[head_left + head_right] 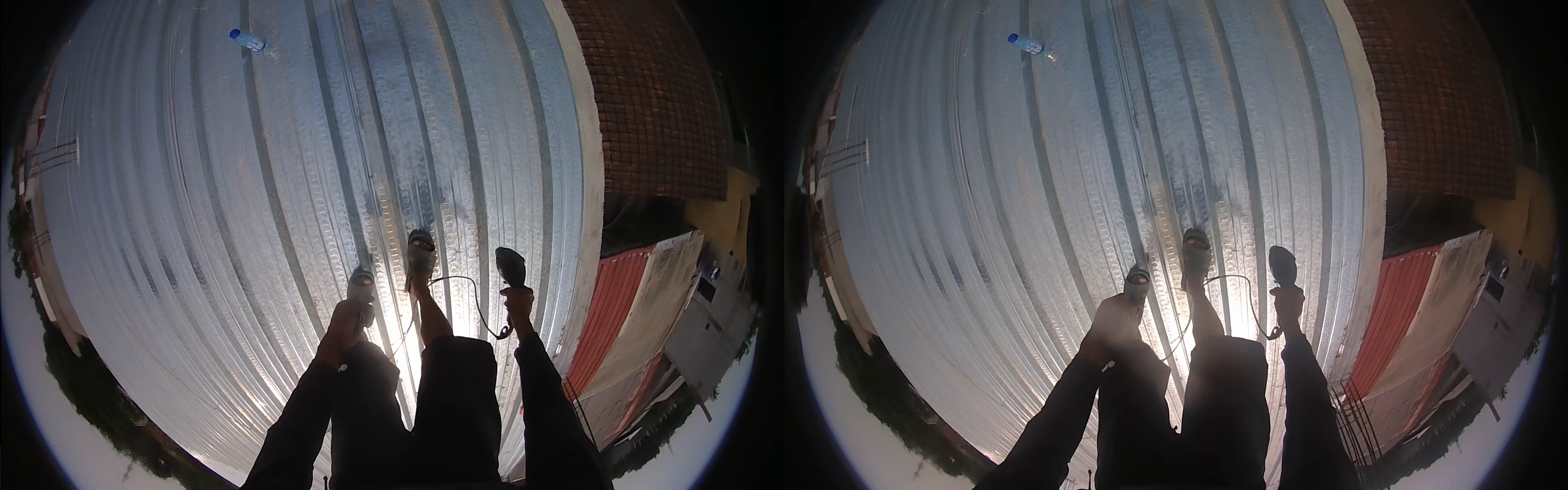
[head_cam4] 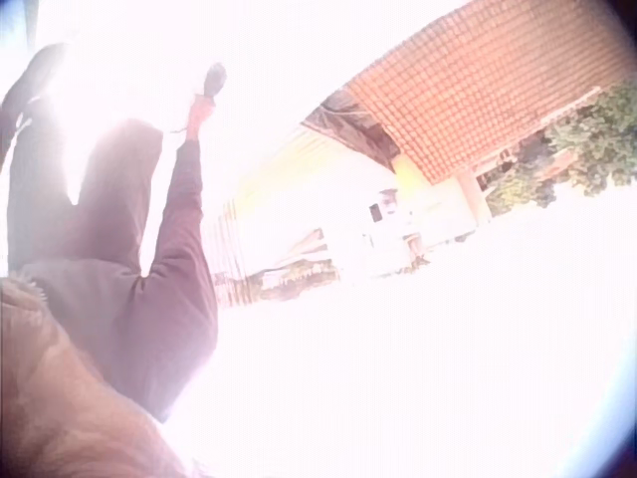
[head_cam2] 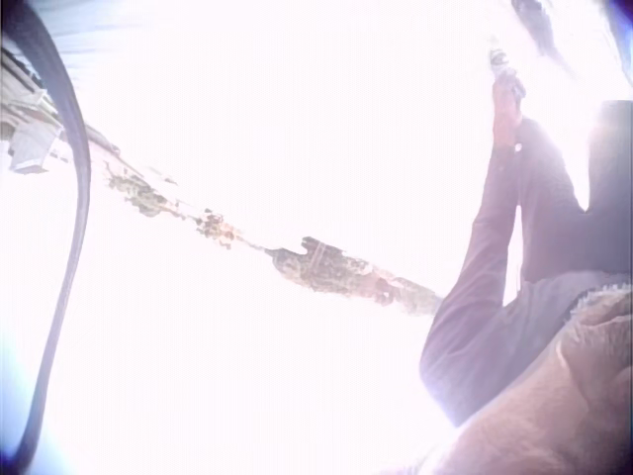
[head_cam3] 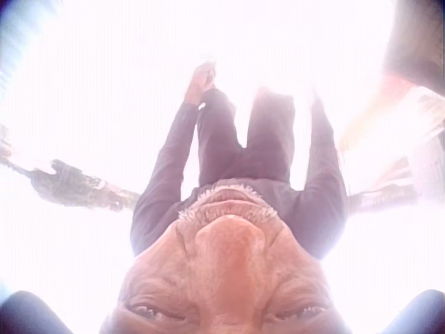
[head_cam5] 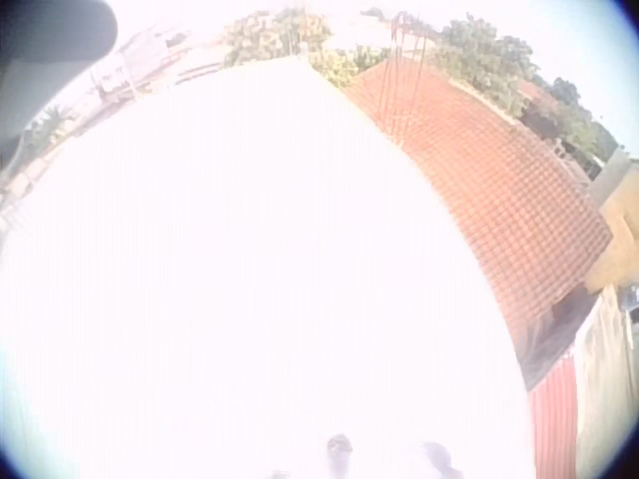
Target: The person secures a corrugated metal roof sheet using a corded drill and a crimping tool. They drill pilot holes, insert fasteners, and crimp them to hold the sheet in place on the roof structure.
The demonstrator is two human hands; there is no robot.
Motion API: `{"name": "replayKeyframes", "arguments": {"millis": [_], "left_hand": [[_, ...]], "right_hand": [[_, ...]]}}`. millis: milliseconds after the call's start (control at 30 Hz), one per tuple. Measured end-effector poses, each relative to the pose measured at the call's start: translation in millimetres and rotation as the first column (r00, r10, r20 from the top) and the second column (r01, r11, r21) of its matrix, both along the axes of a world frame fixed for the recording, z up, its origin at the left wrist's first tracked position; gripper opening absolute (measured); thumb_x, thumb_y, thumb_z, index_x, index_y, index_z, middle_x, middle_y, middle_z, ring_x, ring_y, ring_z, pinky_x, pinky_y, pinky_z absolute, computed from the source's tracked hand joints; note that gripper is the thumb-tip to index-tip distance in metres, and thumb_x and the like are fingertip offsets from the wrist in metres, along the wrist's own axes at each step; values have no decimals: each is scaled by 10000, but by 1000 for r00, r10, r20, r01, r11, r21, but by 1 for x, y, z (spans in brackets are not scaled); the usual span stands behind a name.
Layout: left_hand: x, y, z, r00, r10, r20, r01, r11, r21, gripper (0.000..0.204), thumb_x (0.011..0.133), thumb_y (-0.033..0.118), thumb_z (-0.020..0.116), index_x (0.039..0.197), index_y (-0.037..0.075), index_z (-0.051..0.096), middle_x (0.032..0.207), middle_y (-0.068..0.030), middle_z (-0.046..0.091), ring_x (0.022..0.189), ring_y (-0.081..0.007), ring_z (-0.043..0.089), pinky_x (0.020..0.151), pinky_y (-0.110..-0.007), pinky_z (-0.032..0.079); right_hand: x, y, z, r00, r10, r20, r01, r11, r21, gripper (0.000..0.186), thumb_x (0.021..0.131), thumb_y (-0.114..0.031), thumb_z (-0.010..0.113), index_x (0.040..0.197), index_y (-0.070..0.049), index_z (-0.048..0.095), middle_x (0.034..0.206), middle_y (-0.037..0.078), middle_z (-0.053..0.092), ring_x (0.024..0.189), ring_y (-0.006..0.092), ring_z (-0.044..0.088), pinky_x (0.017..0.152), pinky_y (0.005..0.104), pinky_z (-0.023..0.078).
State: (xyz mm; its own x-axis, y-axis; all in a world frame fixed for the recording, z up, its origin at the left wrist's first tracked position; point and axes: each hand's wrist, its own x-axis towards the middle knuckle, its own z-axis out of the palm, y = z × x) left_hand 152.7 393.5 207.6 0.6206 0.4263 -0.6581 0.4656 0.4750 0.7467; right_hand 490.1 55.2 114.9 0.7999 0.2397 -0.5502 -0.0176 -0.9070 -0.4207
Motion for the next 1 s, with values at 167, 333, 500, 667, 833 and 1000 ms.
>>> {"name": "replayKeyframes", "arguments": {"millis": [167,333,500,667,833,1000], "left_hand": [[11,38,26,966,-247,-78,233,961,-150,259,931,248,625,998,0,595,720,-153,626,673,-293,614,633,-388,482],[6,47,45,993,6,-121,-83,758,-647,262,1018,306,553,929,67,612,727,-65,618,648,-194,581,648,-336,462],[9,80,63,923,-308,-231,142,831,-538,308,1034,317,522,861,72,593,688,-52,581,611,-190,562,605,-336,438],[30,84,75,773,-511,-375,365,842,-397,285,1030,324,538,847,113,591,625,-12,529,587,-178,536,572,-325,417],[64,5,95,594,-736,-326,634,677,-374,294,1021,359,563,881,102,589,637,-2,523,554,-149,511,534,-290,401],[65,-147,101,307,-895,-322,800,426,-422,341,1004,398,591,869,85,585,630,-2,524,488,-104,464,461,-249,369]], "right_hand": [[-88,-80,57,791,-542,-283,568,823,15,122,861,-46,645,821,-27,758,572,-20,578,423,70,477,384,233,344],[-242,-151,106,516,-797,-314,838,545,-5,132,847,-119,677,899,-2,711,630,39,614,432,95,489,393,258,364],[-460,-176,206,197,-930,-309,967,237,-96,210,842,-220,700,886,-15,718,525,14,515,397,109,456,365,292,327],[-748,-169,322,-244,-916,-319,941,-144,-307,289,861,-215,685,1062,-11,721,513,-2,474,383,91,410,346,284,281],[-934,-113,452,-525,-839,-142,796,-424,-432,203,802,-211,674,855,-17,701,599,20,543,418,115,463,378,295,331],[-1124,-44,523,217,-969,-121,598,230,-768,228,753,-221,679,781,5,693,585,37,549,426,135,482,401,316,369]]}}
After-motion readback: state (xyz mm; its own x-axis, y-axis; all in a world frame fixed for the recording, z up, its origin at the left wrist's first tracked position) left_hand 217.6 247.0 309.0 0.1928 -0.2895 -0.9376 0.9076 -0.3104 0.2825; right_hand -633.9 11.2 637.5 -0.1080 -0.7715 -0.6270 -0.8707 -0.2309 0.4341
